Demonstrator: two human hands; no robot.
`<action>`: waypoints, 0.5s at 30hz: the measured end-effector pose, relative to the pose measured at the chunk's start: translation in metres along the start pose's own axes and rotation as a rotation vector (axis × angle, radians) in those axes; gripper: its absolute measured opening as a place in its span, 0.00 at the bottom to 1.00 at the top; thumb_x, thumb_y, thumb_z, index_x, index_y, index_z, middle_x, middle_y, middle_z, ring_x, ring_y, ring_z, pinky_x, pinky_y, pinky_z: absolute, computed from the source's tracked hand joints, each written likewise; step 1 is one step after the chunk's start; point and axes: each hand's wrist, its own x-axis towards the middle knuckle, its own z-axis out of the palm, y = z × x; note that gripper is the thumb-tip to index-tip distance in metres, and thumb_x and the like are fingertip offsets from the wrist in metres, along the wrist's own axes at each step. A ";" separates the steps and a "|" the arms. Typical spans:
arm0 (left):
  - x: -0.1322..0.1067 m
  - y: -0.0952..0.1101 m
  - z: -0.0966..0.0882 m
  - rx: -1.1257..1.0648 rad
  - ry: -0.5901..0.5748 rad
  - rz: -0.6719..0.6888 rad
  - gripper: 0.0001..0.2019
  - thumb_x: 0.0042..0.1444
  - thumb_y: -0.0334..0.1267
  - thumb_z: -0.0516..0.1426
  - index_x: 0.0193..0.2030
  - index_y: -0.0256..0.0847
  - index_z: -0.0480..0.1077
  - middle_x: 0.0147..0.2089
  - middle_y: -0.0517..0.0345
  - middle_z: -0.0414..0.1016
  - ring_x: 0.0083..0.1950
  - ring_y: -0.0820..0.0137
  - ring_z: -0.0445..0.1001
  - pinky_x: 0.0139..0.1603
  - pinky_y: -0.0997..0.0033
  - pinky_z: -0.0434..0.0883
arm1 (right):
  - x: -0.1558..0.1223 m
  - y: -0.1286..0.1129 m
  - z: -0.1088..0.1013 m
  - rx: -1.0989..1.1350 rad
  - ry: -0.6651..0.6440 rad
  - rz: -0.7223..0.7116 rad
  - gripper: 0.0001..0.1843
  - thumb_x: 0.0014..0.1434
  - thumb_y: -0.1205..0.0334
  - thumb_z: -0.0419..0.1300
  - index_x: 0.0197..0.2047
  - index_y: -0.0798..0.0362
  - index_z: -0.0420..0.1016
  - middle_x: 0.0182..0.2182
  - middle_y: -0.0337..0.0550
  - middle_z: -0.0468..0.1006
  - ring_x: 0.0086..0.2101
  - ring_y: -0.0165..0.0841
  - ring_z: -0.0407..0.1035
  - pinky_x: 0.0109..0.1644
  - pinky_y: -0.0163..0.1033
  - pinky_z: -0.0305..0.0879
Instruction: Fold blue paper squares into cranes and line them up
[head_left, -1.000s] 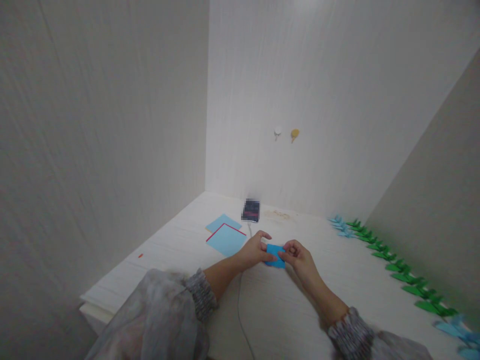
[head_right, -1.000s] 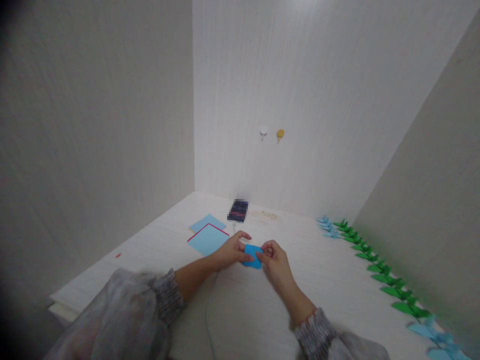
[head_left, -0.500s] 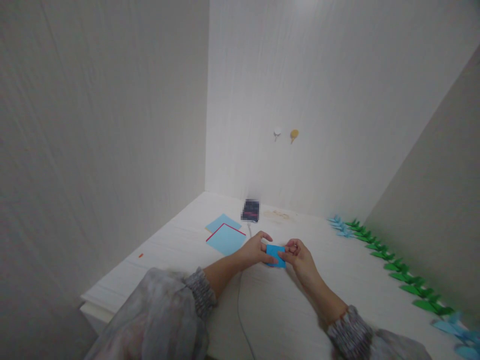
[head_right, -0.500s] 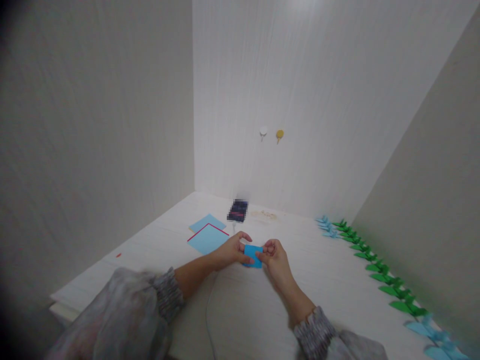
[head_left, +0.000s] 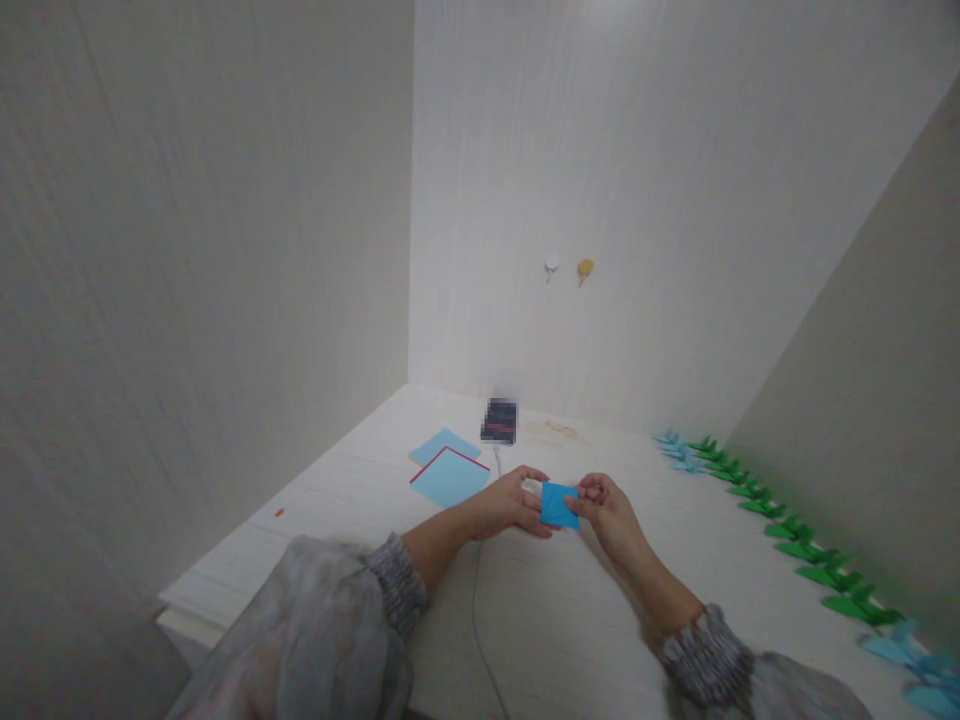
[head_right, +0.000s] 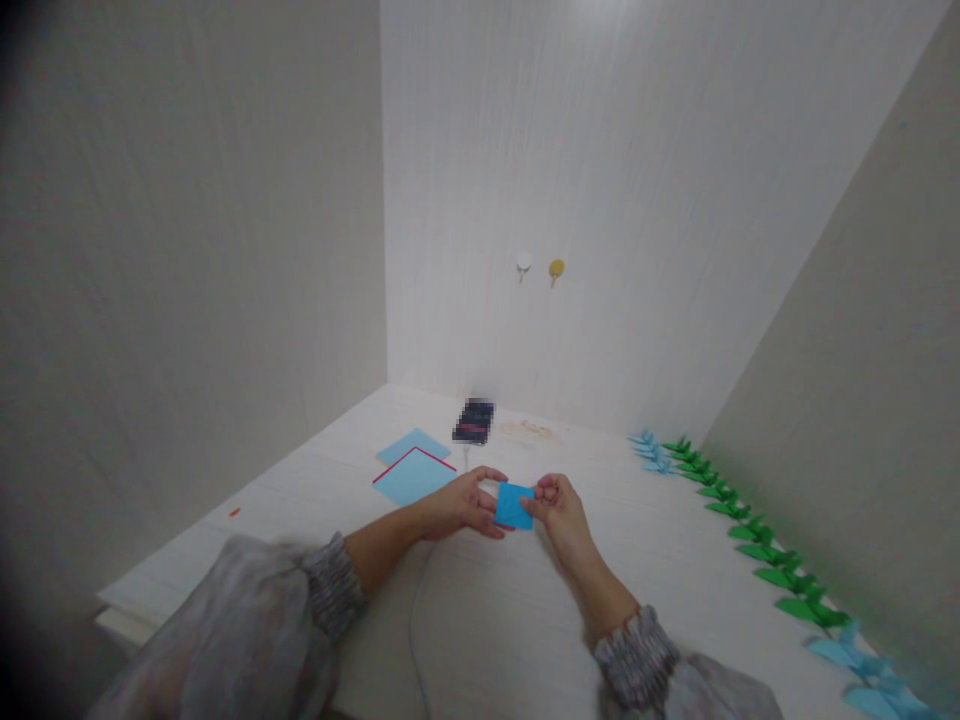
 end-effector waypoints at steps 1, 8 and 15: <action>0.000 0.000 0.000 0.011 0.008 -0.003 0.35 0.30 0.29 0.64 0.45 0.39 0.49 0.28 0.54 0.73 0.33 0.64 0.73 0.35 0.62 0.67 | 0.000 0.000 0.000 0.000 0.000 -0.004 0.17 0.35 0.69 0.62 0.27 0.52 0.58 0.17 0.29 0.63 0.19 0.24 0.58 0.24 0.31 0.54; 0.002 -0.007 -0.004 0.068 0.046 0.018 0.33 0.34 0.33 0.63 0.46 0.38 0.49 0.25 0.55 0.72 0.29 0.64 0.73 0.32 0.61 0.69 | -0.002 -0.001 0.003 0.012 -0.029 0.001 0.17 0.35 0.69 0.62 0.27 0.52 0.58 0.16 0.29 0.63 0.19 0.24 0.57 0.24 0.31 0.54; 0.001 -0.004 -0.001 0.046 -0.011 0.030 0.33 0.36 0.32 0.62 0.47 0.38 0.48 0.26 0.54 0.73 0.29 0.64 0.73 0.35 0.59 0.68 | -0.002 -0.002 0.001 0.011 -0.050 0.014 0.17 0.36 0.69 0.62 0.28 0.52 0.57 0.16 0.29 0.65 0.18 0.25 0.59 0.24 0.32 0.55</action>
